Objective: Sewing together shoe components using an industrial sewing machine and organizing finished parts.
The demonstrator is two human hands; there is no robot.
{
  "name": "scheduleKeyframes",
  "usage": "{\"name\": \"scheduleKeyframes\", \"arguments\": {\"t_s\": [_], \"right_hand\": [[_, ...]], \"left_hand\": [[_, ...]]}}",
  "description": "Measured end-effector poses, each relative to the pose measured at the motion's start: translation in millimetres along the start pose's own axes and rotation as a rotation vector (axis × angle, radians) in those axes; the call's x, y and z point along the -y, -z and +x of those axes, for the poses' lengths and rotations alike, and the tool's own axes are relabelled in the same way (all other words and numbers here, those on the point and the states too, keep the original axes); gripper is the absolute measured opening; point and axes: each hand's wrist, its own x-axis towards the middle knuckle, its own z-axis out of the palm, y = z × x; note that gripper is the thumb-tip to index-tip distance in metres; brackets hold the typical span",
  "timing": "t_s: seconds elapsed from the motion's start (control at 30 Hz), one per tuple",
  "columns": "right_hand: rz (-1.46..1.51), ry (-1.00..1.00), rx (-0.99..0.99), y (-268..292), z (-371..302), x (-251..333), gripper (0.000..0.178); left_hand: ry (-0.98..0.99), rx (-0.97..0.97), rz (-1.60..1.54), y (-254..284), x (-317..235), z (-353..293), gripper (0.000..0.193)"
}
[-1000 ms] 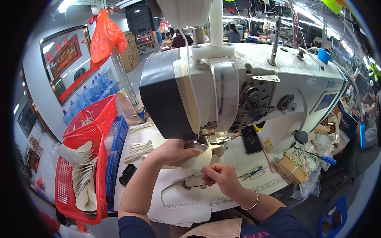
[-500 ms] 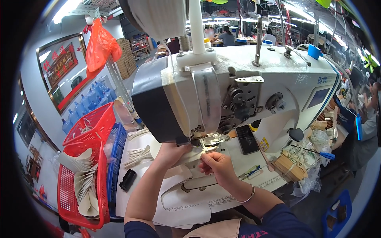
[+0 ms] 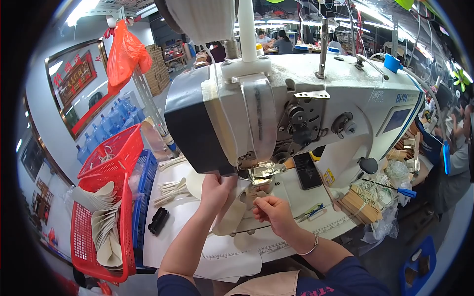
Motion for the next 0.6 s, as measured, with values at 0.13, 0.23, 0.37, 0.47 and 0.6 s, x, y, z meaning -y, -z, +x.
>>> {"name": "scheduleKeyframes", "arguments": {"t_s": [0.13,0.23,0.37,0.47,0.6], "right_hand": [[0.001,-0.049,0.000,16.2,-4.2,-10.6,0.020],[0.038,-0.089,-0.014,25.4,1.0,-24.4,0.020],[0.027,-0.133,0.011,26.7,-3.5,-28.7,0.020],[-0.012,-0.164,0.000,37.2,-9.5,-31.9,0.018],[0.013,-0.179,0.000,44.3,-14.2,-34.7,0.017]], "left_hand": [[-0.225,0.156,0.325,14.1,-4.5,-31.7,0.053],[-0.375,0.199,0.404,12.6,-19.3,-41.0,0.056],[-0.301,0.198,0.816,46.4,-27.6,-16.0,0.038],[-0.251,0.332,0.673,89.1,-60.1,38.2,0.032],[-0.433,0.514,0.794,55.5,-109.8,54.1,0.030]]}}
